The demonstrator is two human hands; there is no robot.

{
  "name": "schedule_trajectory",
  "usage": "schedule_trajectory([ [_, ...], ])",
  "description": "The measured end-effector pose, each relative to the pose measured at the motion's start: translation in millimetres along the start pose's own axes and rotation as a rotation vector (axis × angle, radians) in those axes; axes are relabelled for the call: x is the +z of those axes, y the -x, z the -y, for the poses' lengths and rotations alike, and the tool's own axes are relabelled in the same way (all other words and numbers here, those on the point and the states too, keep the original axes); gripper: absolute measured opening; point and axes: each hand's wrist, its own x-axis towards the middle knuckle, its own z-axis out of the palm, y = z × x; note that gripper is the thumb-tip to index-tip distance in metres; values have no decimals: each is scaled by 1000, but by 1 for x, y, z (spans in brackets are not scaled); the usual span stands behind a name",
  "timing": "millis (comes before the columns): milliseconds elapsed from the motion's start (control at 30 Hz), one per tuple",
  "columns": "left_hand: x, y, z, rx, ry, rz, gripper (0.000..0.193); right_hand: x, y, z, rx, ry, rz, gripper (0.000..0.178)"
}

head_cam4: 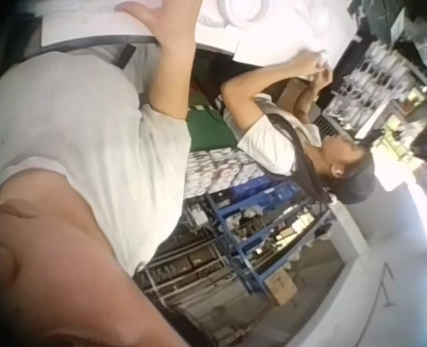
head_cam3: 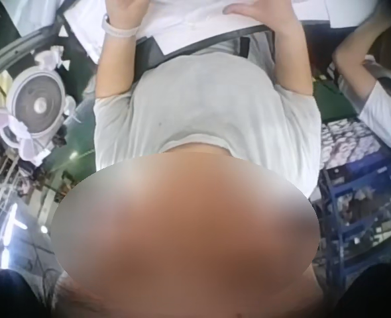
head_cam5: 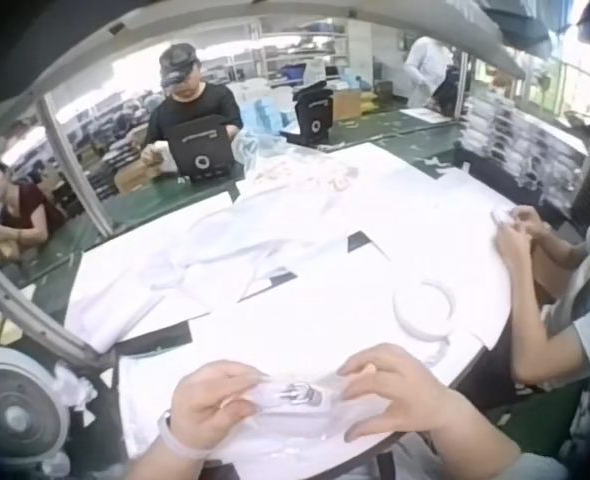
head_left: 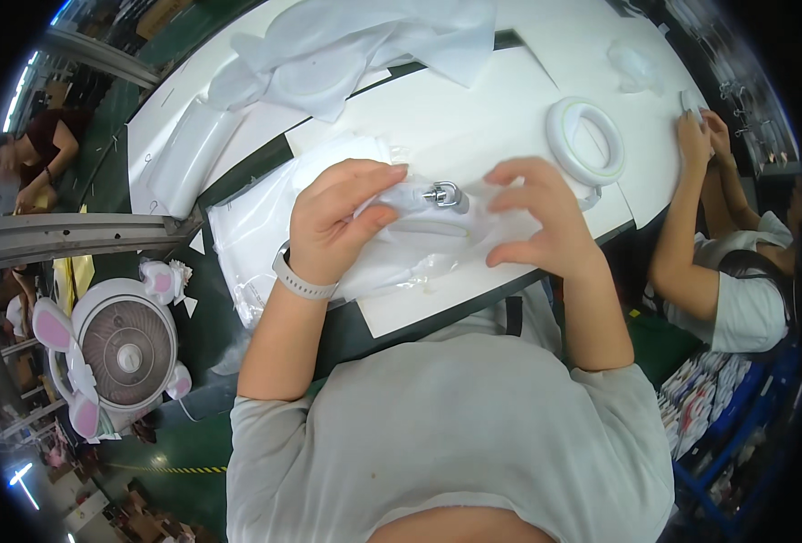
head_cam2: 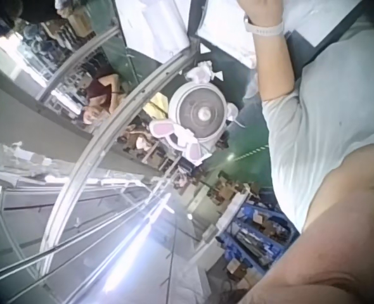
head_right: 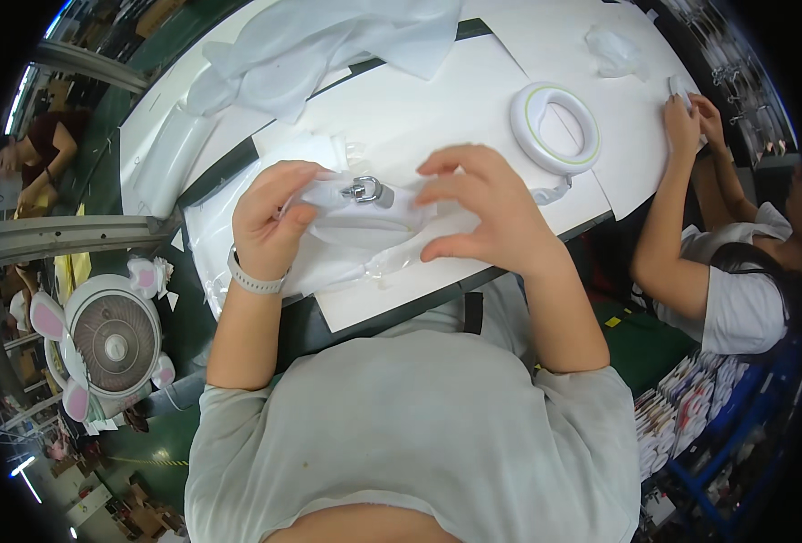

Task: The person packs circular devices by wrapping each device and its attached metal clasp into protective foam sheets by hand.

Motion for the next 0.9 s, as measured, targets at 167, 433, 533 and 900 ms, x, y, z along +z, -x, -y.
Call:
schedule_trajectory([
  [167, 1, -2, 3, 62, -59, 59, 36, 11, 7, -5, 14, 138, 32, 32],
  [433, -16, -16, -17, 209, -304, 247, 38, -9, -60, 21, -259, 134, -29, 17],
  [533, -32, -23, -21, 206, -395, 108, 59, -8, -109, 39, -315, 50, -38, 13],
  [900, -79, 60, -17, -507, -455, -312, 15, 16, -340, 24, 31, 22, -547, 24],
])
